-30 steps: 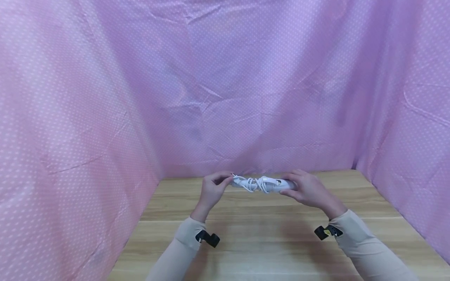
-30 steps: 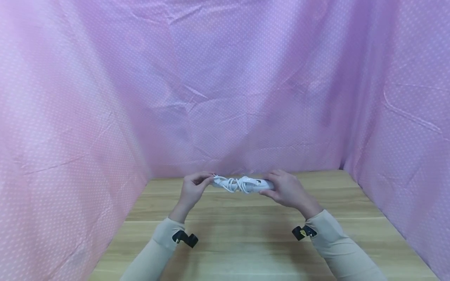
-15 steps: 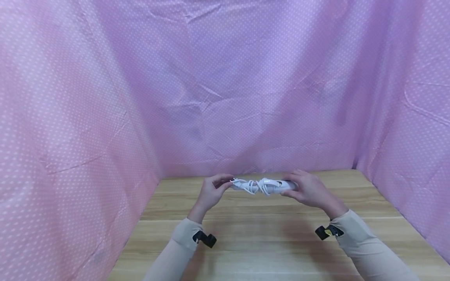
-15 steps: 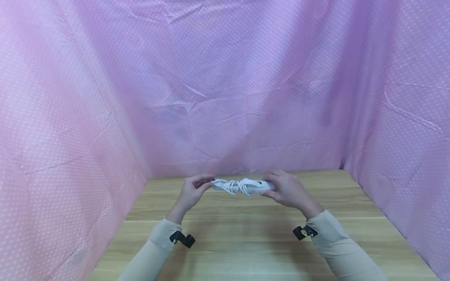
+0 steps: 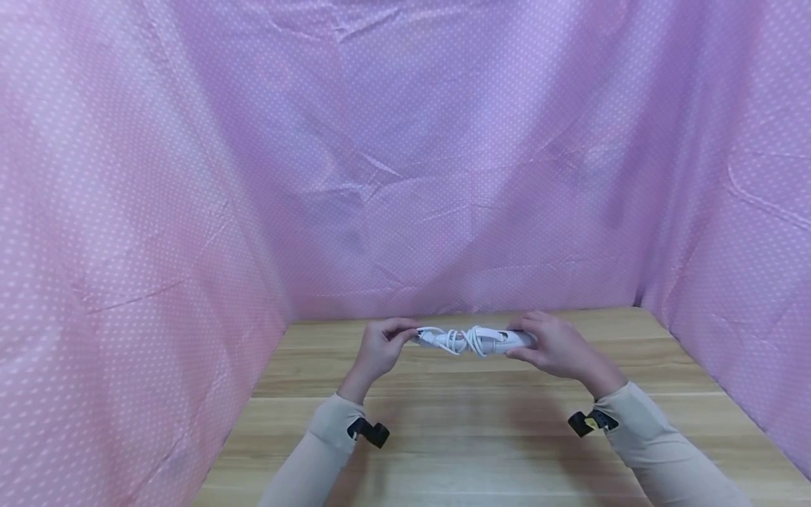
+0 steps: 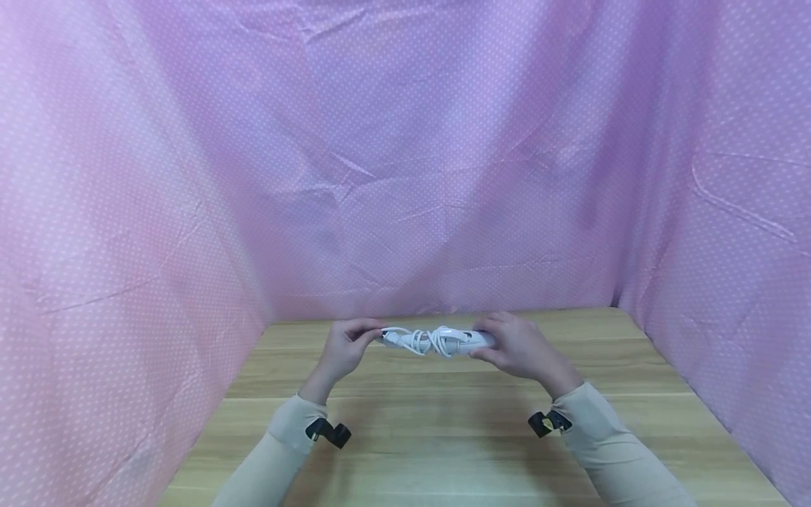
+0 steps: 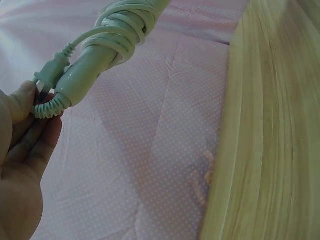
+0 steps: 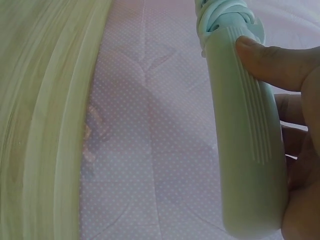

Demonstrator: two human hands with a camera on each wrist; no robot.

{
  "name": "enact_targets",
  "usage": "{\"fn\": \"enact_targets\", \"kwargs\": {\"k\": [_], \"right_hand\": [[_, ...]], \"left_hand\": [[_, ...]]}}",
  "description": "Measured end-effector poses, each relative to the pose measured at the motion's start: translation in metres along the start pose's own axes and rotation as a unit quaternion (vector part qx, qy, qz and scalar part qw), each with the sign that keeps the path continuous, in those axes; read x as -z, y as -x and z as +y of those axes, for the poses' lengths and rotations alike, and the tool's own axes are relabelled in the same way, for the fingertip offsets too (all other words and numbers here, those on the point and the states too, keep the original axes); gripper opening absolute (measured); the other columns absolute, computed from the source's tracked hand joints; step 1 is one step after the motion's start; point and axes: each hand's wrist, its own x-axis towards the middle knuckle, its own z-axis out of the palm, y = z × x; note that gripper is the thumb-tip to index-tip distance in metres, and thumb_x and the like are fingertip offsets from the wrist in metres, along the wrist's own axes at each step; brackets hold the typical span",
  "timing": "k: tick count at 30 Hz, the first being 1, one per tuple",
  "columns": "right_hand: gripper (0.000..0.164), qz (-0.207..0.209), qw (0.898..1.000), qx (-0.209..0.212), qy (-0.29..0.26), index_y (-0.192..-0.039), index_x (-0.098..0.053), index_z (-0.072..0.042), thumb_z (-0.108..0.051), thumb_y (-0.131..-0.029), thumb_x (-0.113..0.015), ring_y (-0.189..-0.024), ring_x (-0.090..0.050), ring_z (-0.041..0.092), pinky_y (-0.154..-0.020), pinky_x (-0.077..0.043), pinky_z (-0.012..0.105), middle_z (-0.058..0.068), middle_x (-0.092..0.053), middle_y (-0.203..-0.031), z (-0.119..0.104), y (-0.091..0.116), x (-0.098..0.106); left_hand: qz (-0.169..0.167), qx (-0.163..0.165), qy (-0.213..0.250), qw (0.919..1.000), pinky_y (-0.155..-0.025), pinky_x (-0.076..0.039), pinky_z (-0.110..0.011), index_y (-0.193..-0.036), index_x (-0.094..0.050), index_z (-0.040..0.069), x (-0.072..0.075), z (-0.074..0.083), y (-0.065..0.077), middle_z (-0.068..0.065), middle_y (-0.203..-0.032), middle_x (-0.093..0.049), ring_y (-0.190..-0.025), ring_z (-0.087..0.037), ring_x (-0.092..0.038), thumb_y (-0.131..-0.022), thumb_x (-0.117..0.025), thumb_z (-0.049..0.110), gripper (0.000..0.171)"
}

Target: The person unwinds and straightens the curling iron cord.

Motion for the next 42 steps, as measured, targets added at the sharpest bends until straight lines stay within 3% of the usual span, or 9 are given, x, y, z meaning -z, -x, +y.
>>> {"fn": "enact_targets", "kwargs": {"k": [3,6,11,15,19,24,28,35,42], "right_hand": [[0.034,0.001,1.0,0.001,-0.007,-0.102,-0.07,-0.015,-0.033,-0.076,-0.083,-0.083,-0.059,0.01,-0.066,-0.049,0.031,-0.003,-0.068,-0.097,0.0,0.001,-0.001],[0.033,-0.003,1.0,0.001,-0.013,-0.101,-0.07,-0.016,-0.033,-0.076,-0.083,-0.083,-0.059,0.01,-0.066,-0.049,0.031,-0.003,-0.067,-0.097,0.001,0.002,0.0],[0.032,-0.027,0.999,-0.022,-0.016,-0.1,-0.069,-0.015,-0.03,-0.075,-0.083,-0.082,-0.058,0.009,-0.066,-0.047,0.029,-0.003,-0.067,-0.097,0.006,0.008,0.001],[0.033,-0.034,0.999,-0.033,-0.01,-0.102,-0.07,-0.014,-0.031,-0.076,-0.082,-0.081,-0.058,0.01,-0.066,-0.047,0.029,-0.001,-0.067,-0.097,0.009,0.01,0.002],[0.034,-0.029,0.999,-0.032,-0.013,-0.103,-0.07,-0.013,-0.033,-0.077,-0.081,-0.082,-0.059,0.012,-0.067,-0.049,0.031,0.0,-0.067,-0.098,0.008,0.008,0.004],[0.034,-0.027,0.999,-0.024,-0.015,-0.103,-0.07,-0.013,-0.034,-0.077,-0.081,-0.084,-0.06,0.012,-0.068,-0.05,0.032,-0.001,-0.068,-0.098,0.005,0.005,0.007],[0.035,-0.024,0.999,-0.02,-0.011,-0.103,-0.071,-0.014,-0.033,-0.077,-0.082,-0.082,-0.058,0.01,-0.067,-0.049,0.03,-0.002,-0.067,-0.097,0.003,0.003,0.007],[0.036,-0.029,1.0,-0.007,-0.005,-0.103,-0.071,-0.013,-0.035,-0.077,-0.082,-0.082,-0.058,0.01,-0.066,-0.048,0.029,-0.002,-0.068,-0.096,-0.002,-0.001,0.009],[0.035,-0.035,0.999,0.004,-0.009,-0.103,-0.071,-0.013,-0.034,-0.076,-0.082,-0.084,-0.06,0.011,-0.067,-0.05,0.029,-0.003,-0.068,-0.098,-0.005,-0.001,0.011]], "left_hand": [[0.016,-0.04,-0.018,0.9989,-0.068,-0.059,-0.026,-0.091,-0.072,-0.009,0.0,0.001,0.001,-0.02,-0.087,-0.073,-0.078,-0.017,-0.07,-0.085,-0.068,-0.007,0.008],[0.027,-0.045,-0.007,0.9986,-0.069,-0.059,-0.024,-0.089,-0.071,-0.012,0.0,0.0,0.003,-0.022,-0.085,-0.073,-0.077,-0.021,-0.072,-0.083,-0.066,-0.013,0.007],[0.004,-0.02,-0.009,0.9998,-0.072,-0.059,-0.025,-0.089,-0.071,-0.011,0.001,0.0,0.005,-0.021,-0.083,-0.073,-0.077,-0.026,-0.073,-0.084,-0.066,-0.012,0.008],[-0.003,-0.02,-0.008,0.9997,-0.077,-0.06,-0.033,-0.092,-0.07,-0.012,0.0,0.002,0.005,-0.022,-0.086,-0.073,-0.079,-0.032,-0.072,-0.086,-0.066,-0.009,0.008],[0.001,0.004,-0.005,1.0,-0.079,-0.059,-0.038,-0.097,-0.069,-0.01,0.0,0.003,0.005,-0.021,-0.09,-0.073,-0.083,-0.027,-0.071,-0.087,-0.067,-0.005,0.012],[-0.018,0.048,0.0,0.9987,-0.083,-0.058,-0.036,-0.103,-0.069,-0.008,-0.003,-0.013,0.007,-0.019,-0.098,-0.072,-0.089,-0.019,-0.068,-0.089,-0.068,0.0,0.017],[-0.019,0.057,0.004,0.9982,-0.086,-0.057,-0.037,-0.105,-0.069,-0.002,-0.007,-0.029,0.006,-0.017,-0.1,-0.072,-0.09,-0.02,-0.068,-0.089,-0.068,0.003,0.016],[-0.018,0.019,0.025,0.9994,-0.083,-0.057,-0.035,-0.101,-0.072,0.006,-0.009,-0.028,-0.001,-0.007,-0.098,-0.073,-0.087,-0.016,-0.068,-0.088,-0.071,0.011,0.014],[-0.072,-0.004,0.016,0.9973,-0.081,-0.057,-0.031,-0.102,-0.072,0.007,-0.008,-0.02,-0.017,-0.006,-0.099,-0.073,-0.087,-0.015,-0.068,-0.089,-0.071,0.014,0.015]]}}
